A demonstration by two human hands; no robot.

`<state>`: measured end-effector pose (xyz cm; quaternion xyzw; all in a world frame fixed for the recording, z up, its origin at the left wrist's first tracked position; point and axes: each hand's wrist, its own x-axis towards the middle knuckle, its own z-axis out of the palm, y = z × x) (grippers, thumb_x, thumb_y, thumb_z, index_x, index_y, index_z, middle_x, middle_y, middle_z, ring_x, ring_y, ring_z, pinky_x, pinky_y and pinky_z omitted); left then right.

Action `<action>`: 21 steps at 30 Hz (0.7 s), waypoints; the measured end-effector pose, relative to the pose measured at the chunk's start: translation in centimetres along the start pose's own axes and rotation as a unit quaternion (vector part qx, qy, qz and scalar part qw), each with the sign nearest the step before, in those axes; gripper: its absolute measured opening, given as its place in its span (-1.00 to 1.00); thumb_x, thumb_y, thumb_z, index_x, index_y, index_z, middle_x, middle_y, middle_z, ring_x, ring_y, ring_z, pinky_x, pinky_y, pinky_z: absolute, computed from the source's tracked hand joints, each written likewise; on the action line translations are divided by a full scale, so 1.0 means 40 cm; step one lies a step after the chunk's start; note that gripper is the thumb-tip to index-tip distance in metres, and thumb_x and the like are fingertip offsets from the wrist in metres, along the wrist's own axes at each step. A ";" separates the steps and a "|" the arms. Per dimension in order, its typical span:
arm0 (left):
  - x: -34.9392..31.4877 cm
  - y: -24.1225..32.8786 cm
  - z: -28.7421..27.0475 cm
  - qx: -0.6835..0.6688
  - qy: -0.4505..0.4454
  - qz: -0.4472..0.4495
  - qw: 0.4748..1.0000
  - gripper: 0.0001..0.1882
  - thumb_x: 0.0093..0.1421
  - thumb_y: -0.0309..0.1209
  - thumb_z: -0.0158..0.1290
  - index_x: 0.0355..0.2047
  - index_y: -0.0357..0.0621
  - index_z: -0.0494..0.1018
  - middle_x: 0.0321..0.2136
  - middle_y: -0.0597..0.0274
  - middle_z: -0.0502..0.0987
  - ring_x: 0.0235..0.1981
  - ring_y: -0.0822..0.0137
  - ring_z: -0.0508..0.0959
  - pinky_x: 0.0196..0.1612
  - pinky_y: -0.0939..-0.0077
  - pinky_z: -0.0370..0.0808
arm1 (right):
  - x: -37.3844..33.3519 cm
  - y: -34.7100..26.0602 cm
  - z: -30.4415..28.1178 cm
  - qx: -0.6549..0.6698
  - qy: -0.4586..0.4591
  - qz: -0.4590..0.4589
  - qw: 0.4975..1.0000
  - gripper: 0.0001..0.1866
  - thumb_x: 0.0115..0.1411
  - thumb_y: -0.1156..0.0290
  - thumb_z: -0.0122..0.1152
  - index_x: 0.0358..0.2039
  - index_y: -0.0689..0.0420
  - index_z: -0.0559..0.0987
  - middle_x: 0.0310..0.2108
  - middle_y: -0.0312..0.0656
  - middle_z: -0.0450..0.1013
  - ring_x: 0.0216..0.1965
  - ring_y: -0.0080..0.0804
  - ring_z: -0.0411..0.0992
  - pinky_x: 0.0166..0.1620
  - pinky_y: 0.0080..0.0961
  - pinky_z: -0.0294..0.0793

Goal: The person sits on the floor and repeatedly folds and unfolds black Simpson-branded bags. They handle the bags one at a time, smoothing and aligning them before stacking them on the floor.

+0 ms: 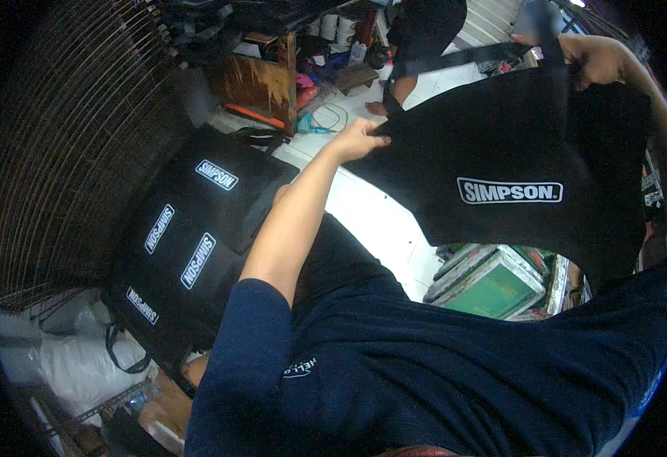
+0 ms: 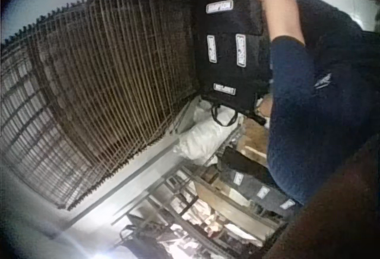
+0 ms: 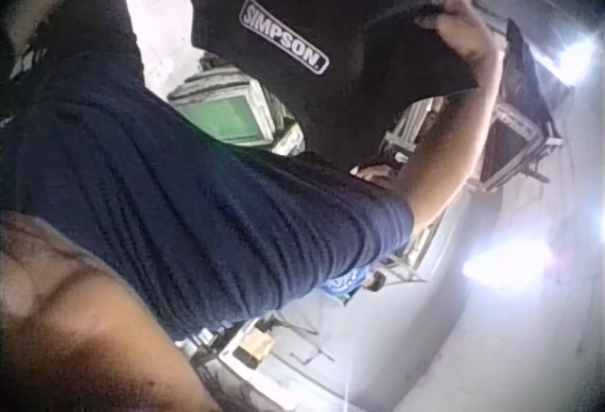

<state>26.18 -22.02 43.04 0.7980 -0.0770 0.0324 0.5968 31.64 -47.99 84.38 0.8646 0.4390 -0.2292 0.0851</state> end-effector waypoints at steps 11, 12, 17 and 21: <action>-0.064 0.474 -0.269 -0.109 0.057 0.059 0.991 -0.46 -0.06 -0.25 0.14 -0.09 -0.31 0.40 -0.22 0.11 0.53 -0.29 0.32 0.54 -0.10 0.49 0.42 | 0.282 0.405 -0.092 -0.223 0.170 0.164 0.946 0.19 -0.42 0.45 0.46 0.27 -0.08 0.01 0.02 -0.04 0.35 0.02 -0.13 0.35 0.03 -0.28 0.36; -0.054 0.517 -0.285 -0.169 0.047 0.073 0.982 -0.49 -0.05 -0.26 0.14 -0.11 -0.32 0.41 -0.25 0.12 0.54 -0.31 0.31 0.55 -0.13 0.49 0.46 | 0.313 0.426 -0.102 -0.229 0.208 0.184 0.933 0.16 -0.38 0.41 0.47 0.27 -0.14 0.01 0.00 -0.04 0.36 0.00 -0.10 0.37 0.00 -0.25 0.39; -0.092 0.746 -0.323 -0.367 -0.047 -0.069 0.927 -0.69 0.14 -0.37 -0.05 -0.20 -0.40 0.41 -0.37 0.01 0.57 -0.45 0.27 0.60 -0.32 0.46 0.57 | 0.471 0.466 -0.089 -0.294 0.375 0.164 0.864 -0.02 -0.14 0.20 0.39 0.27 -0.30 0.02 -0.05 -0.05 0.41 -0.05 -0.11 0.41 -0.06 -0.23 0.42; -0.080 0.720 -0.412 -0.293 -0.065 -0.092 0.949 -0.67 0.20 -0.33 -0.09 -0.21 -0.39 0.43 -0.37 0.03 0.57 -0.43 0.27 0.59 -0.29 0.44 0.55 | 0.526 0.313 0.009 0.045 0.390 0.028 0.919 -0.15 -0.09 0.17 0.37 0.22 -0.17 0.17 0.02 -0.14 0.38 -0.09 -0.32 0.42 -0.03 -0.33 0.41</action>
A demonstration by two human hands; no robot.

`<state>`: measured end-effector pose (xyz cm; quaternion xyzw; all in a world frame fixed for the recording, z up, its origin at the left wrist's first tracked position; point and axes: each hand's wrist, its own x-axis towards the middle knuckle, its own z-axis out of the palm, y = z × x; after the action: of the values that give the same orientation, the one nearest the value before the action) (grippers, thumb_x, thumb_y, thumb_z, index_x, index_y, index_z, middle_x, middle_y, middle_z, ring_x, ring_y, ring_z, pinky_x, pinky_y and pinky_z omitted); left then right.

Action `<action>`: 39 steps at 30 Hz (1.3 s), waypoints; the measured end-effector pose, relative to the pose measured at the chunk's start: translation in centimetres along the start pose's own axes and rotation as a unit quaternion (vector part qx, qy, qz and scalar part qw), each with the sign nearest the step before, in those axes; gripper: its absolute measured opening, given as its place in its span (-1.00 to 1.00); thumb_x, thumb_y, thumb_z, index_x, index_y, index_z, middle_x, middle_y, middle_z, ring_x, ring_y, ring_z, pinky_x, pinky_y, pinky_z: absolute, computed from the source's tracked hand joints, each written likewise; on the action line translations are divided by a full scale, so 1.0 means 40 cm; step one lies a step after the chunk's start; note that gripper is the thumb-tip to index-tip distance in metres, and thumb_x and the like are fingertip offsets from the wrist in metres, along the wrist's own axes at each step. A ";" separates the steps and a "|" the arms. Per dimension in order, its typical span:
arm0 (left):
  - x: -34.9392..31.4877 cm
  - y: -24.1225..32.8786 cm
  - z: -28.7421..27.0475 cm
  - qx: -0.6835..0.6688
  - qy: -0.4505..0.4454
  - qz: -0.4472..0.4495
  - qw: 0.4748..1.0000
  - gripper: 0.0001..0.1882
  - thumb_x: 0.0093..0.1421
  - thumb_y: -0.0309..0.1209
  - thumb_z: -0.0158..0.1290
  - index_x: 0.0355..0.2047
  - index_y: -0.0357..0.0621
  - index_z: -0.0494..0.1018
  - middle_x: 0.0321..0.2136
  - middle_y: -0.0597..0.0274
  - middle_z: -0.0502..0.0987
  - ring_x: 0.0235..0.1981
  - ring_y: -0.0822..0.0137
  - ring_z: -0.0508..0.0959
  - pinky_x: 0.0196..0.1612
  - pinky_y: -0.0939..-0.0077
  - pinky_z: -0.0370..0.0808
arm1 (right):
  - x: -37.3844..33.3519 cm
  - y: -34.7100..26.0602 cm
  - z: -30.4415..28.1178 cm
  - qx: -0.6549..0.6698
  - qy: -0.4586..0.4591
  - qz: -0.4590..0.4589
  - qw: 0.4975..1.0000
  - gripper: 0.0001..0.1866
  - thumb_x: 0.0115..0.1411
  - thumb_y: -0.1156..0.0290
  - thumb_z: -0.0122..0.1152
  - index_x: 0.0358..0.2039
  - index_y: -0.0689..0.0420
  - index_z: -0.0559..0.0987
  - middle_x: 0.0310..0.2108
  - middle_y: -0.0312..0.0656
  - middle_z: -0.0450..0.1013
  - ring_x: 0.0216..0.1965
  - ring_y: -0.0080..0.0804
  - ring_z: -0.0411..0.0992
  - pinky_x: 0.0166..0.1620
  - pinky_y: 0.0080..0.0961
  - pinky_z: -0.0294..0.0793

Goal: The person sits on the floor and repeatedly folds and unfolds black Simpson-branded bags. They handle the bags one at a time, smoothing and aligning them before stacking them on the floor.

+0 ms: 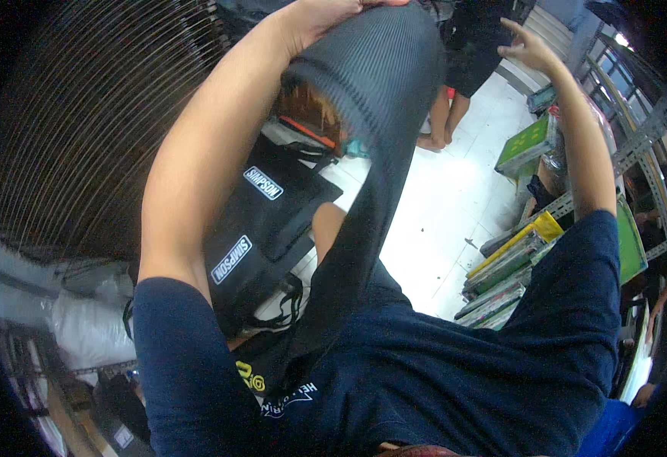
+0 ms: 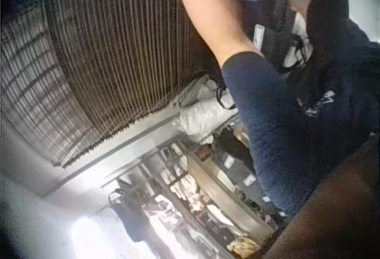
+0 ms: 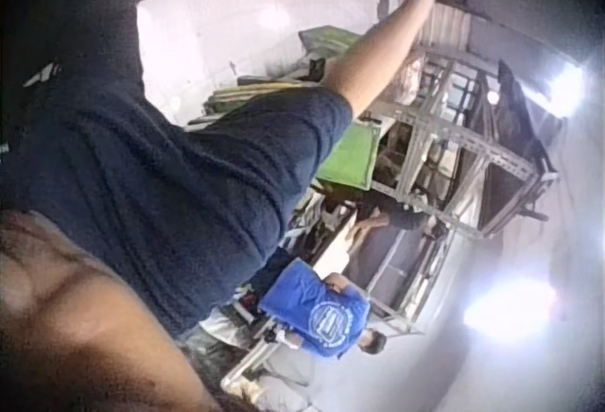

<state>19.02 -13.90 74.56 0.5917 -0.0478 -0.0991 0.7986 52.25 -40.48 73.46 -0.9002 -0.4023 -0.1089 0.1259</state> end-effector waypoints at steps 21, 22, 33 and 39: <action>-0.514 -0.150 -0.117 -0.133 0.287 0.210 0.925 -0.61 0.29 -0.26 -0.31 -0.43 -0.27 0.43 -0.54 0.07 0.53 -0.51 0.16 0.53 -0.34 0.32 0.50 | -0.960 -0.779 0.466 0.777 -0.518 0.184 0.306 -0.01 0.02 -0.48 -0.42 0.14 0.17 0.20 0.01 -0.02 0.29 0.06 -0.08 0.27 0.06 -0.15 0.28; -0.548 -0.150 -0.104 -0.131 0.316 0.218 0.914 -0.60 0.29 -0.25 -0.31 -0.43 -0.28 0.43 -0.55 0.07 0.53 -0.51 0.17 0.53 -0.33 0.32 0.50 | -0.954 -0.799 0.470 0.789 -0.503 0.190 0.297 -0.06 0.07 -0.44 -0.39 0.14 0.18 0.19 0.01 0.01 0.28 0.05 -0.03 0.28 0.04 -0.11 0.32; -1.103 -0.180 0.058 0.011 0.652 0.218 0.726 -0.65 0.20 -0.25 -0.05 -0.28 -0.37 0.47 -0.36 0.05 0.56 -0.35 0.20 0.55 -0.18 0.38 0.47 | -0.754 -0.905 0.471 0.806 -0.320 0.126 0.482 -0.21 -0.09 0.62 -0.06 0.24 0.07 0.06 0.16 -0.03 0.15 0.15 -0.15 0.18 0.13 -0.27 0.27; -1.495 -0.406 0.204 -0.069 0.773 0.311 0.549 -0.79 0.13 -0.43 0.03 -0.29 -0.34 0.49 -0.37 0.10 0.57 -0.34 0.31 0.57 -0.25 0.56 0.49 | -0.601 -1.131 0.453 0.691 -0.453 -0.157 0.540 -0.19 -0.21 0.61 0.04 0.20 0.23 0.18 0.24 -0.09 0.07 0.30 -0.34 -0.08 0.23 -0.52 -0.02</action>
<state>-42.55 -13.24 63.92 0.3320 0.4136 0.6477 0.5470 4.27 -22.40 55.49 -0.3858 -0.4908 0.6075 0.4911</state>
